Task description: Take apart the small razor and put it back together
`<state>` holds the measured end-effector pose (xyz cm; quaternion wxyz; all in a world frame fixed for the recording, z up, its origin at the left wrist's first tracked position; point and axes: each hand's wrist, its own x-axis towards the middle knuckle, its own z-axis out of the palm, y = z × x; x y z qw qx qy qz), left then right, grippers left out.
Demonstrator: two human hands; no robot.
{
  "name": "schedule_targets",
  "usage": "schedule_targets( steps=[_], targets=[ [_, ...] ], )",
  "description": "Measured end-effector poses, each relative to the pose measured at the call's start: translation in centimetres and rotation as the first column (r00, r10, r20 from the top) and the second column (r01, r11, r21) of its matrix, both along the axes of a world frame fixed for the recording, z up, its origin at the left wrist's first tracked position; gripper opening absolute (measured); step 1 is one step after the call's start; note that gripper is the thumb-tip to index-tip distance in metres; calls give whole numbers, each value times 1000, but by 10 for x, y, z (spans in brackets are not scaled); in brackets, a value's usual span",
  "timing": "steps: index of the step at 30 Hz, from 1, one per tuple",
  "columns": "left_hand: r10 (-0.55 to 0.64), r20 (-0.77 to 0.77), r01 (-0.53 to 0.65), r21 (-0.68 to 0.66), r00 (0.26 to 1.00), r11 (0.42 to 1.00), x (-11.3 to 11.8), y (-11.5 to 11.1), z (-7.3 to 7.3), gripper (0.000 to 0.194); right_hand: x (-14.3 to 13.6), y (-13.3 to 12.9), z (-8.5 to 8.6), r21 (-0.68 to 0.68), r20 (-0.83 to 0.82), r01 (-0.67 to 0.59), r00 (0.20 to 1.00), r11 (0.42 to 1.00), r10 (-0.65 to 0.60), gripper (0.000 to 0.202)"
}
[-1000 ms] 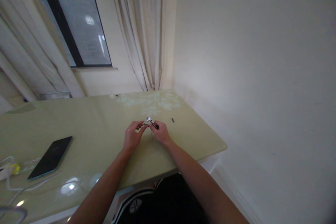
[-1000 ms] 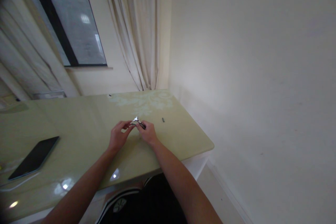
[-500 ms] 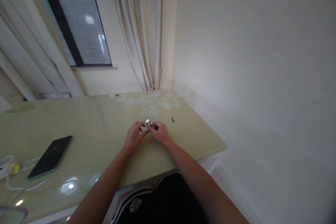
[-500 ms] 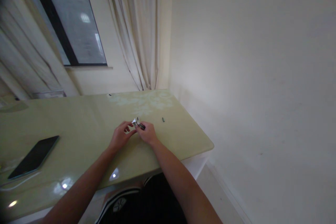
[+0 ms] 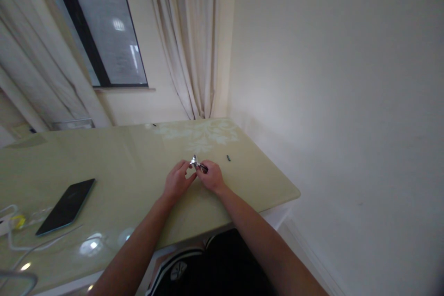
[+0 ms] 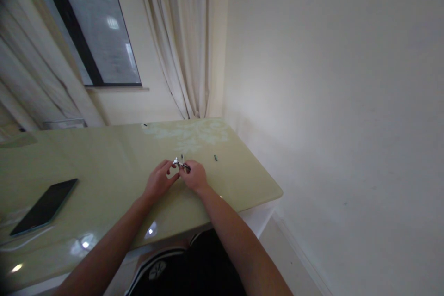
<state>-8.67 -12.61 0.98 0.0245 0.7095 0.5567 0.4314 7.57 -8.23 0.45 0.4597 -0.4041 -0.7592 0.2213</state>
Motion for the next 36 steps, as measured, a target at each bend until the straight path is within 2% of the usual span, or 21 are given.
schedule_targets(
  steps=[2,5,8,10,14,16,25,36],
  targets=[
    [6,34,-6,-4,999,1000,0,0,3,20,0,-1,2,-2,-11,-22,1000,1000,22,28],
    [-57,290,79,-67,955,995,-5,3,8,36,2,0,5,-94,-173,-155,975,983,137,32],
    [-100,575,226,-151,812,962,-13,6,10,50,5,1,8,-126,-324,-277,919,953,224,39],
    [-118,694,315,-165,711,935,-18,7,10,53,6,0,9,-112,-343,-302,906,947,248,40],
    [-121,839,426,-141,530,894,-18,5,9,56,6,-6,11,-100,-330,-305,908,947,258,39],
    [-110,867,448,-138,485,883,-15,3,11,55,6,-8,12,-101,-318,-305,912,947,260,41],
    [-106,896,461,-118,431,879,-13,0,14,54,6,-9,13,-74,-320,-308,908,949,270,38],
    [-111,838,418,-148,535,896,-16,1,12,63,8,-8,13,-119,-277,-287,929,951,246,43]
  ],
)
